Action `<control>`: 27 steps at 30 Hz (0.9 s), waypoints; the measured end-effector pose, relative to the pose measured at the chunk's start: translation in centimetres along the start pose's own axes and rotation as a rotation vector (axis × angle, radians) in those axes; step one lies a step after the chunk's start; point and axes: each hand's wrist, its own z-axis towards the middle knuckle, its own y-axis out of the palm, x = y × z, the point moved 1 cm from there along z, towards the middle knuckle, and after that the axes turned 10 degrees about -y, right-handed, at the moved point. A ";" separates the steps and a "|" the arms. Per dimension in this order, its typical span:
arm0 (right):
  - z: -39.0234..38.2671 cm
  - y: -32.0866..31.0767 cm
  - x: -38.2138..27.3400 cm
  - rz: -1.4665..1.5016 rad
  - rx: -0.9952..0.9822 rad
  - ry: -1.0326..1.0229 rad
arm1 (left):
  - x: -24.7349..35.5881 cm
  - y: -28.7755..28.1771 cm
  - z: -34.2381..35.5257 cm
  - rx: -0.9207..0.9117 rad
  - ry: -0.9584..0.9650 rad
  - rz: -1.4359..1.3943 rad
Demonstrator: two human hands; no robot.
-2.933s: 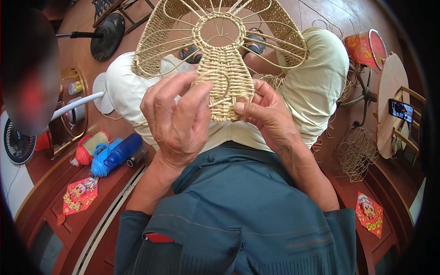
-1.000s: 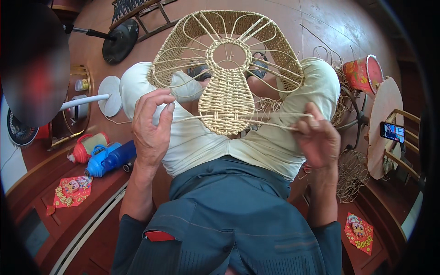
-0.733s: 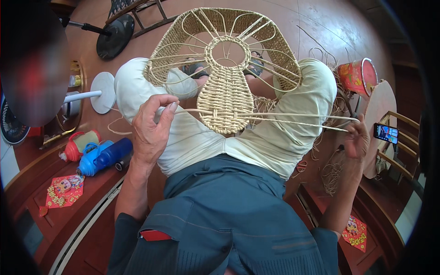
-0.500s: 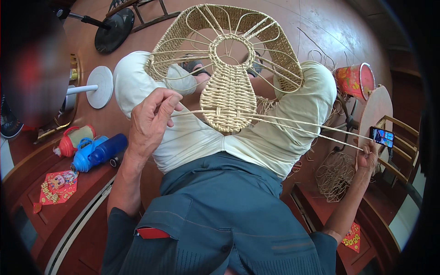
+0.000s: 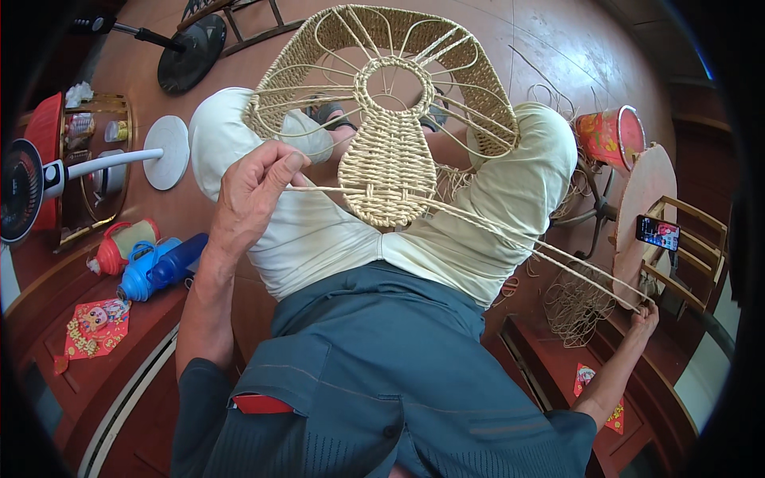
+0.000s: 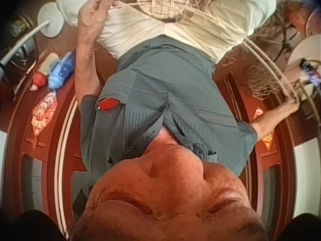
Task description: The person is weaving a wicker or rattan handicraft, likely a decorative basket or fan.
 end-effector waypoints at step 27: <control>4.7 -13.7 -7.0 -0.500 0.638 -0.272 | -0.5 -1.5 1.5 -0.099 -0.120 -0.259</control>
